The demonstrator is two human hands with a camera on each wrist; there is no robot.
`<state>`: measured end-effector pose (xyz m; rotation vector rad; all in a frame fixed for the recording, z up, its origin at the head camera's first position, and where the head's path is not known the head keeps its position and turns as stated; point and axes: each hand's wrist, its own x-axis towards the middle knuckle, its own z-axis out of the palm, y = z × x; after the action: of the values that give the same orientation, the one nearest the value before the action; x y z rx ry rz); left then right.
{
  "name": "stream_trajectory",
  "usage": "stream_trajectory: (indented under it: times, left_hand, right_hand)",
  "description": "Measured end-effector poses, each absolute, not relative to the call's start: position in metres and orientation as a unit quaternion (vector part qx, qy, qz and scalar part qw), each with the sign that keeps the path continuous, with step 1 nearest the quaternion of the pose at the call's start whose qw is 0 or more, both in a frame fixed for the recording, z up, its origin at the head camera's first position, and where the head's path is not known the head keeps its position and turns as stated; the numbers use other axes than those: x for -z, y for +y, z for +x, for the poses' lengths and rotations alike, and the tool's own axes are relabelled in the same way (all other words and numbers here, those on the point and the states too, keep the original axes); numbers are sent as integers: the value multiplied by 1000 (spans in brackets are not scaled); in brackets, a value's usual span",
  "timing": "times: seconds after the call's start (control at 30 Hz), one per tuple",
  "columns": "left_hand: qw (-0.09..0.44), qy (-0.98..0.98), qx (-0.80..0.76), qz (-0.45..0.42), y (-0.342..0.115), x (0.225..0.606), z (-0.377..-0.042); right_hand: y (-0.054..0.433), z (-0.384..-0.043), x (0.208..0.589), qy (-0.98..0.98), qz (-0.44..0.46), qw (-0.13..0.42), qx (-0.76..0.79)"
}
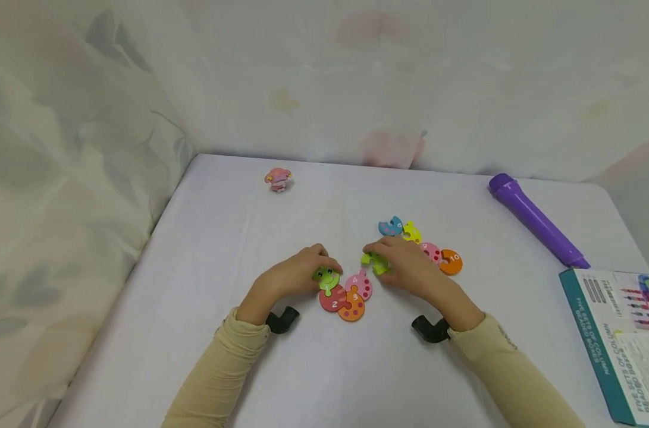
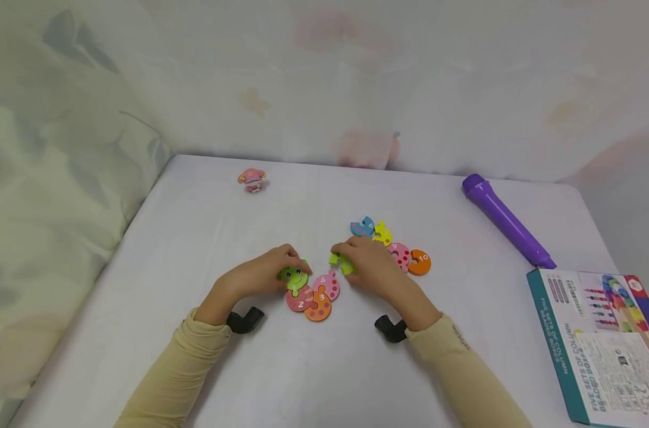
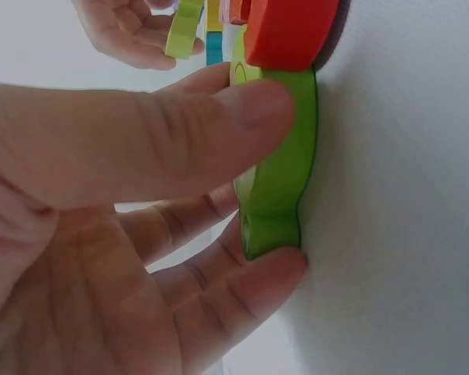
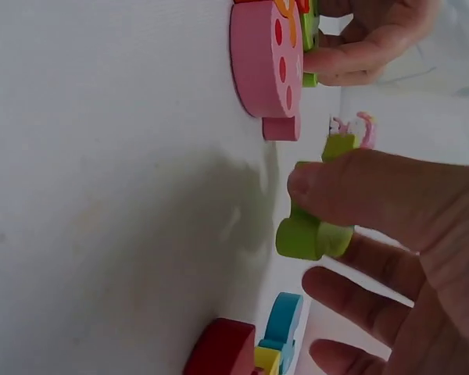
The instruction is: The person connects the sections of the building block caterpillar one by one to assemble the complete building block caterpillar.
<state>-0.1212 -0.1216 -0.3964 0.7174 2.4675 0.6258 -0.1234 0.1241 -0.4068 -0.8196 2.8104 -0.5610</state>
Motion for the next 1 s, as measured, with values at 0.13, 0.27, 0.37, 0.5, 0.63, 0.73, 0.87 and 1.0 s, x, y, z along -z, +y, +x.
stream_trajectory:
  times: [0.13, 0.27, 0.37, 0.5, 0.63, 0.73, 0.87, 1.0]
  left_hand:
    - [245, 904, -229, 266, -122, 397, -121]
    - [243, 904, -227, 270, -122, 398, -122]
    - [240, 905, -224, 272, -122, 398, -122]
    - [240, 906, -225, 268, -121, 397, -122]
    - [240, 906, -226, 267, -121, 397, -122]
    - [240, 905, -226, 268, -121, 398, -123]
    - [239, 905, -226, 268, -122, 398, -123]
    - [241, 905, -226, 269, -122, 397, -122]
  right_hand:
    - [120, -124, 405, 926, -313, 95, 189]
    - [118, -122, 405, 920, -330, 110, 181]
    - [117, -121, 405, 921, -331, 113, 171]
    - [115, -121, 404, 922, -334, 110, 164]
    - [113, -120, 405, 923, -339, 106, 150]
    - [112, -120, 407, 925, -339, 105, 137]
    - [111, -120, 410, 926, -341, 104, 127]
    - [117, -121, 411, 927, -327, 110, 146]
